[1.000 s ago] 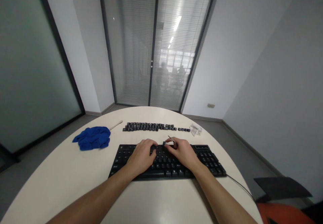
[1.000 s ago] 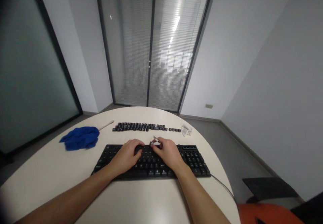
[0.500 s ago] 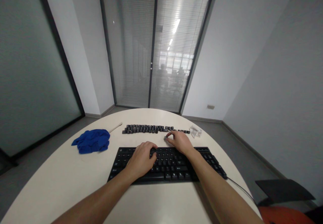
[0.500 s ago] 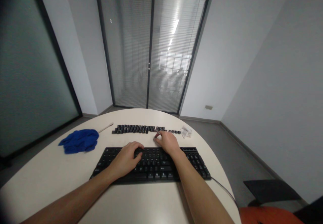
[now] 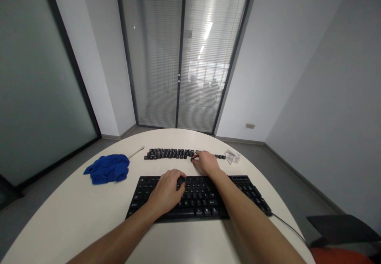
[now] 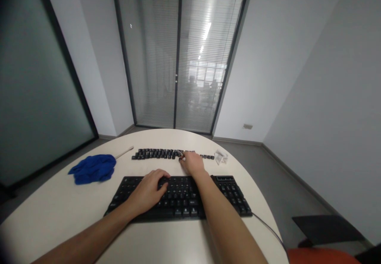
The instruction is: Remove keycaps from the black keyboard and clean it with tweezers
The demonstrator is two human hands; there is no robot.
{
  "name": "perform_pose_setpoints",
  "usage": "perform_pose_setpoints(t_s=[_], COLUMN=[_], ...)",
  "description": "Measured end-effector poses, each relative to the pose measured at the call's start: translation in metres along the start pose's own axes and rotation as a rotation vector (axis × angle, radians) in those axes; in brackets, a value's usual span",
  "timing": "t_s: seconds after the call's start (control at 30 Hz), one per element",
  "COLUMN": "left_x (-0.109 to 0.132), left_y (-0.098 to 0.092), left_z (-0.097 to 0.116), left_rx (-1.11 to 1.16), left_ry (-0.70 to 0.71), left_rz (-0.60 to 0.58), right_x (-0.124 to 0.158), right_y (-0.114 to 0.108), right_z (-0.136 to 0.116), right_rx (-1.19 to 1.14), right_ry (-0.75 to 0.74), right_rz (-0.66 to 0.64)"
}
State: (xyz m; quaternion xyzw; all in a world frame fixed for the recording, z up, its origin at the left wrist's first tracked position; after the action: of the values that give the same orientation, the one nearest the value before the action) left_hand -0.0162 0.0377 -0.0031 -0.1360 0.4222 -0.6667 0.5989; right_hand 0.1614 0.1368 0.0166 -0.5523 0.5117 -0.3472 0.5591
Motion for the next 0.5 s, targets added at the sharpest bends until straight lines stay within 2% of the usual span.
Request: perform_pose_setpoints(t_s=[0.5], left_x=[0.0], left_y=[-0.001], left_z=[0.001], left_rx=[-0.002], left_ry=[0.002], left_rz=[-0.004], right_x=[-0.009], right_y=[0.008], right_z=[-0.015], right_rx=[0.075], right_ry=[-0.039], right_rz=[0.024])
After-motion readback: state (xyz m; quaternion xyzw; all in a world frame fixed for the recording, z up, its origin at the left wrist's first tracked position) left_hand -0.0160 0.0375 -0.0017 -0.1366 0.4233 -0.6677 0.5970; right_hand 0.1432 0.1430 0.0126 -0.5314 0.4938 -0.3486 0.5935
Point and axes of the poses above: each hand's wrist, its own x-axis away from the middle knuckle, its own y-axis out of the palm, z = x × y, the point moved 2 cm from there along -x, towards the middle knuckle, and after that the axes turned 4 degrees about -y, right-handed, at the moved point
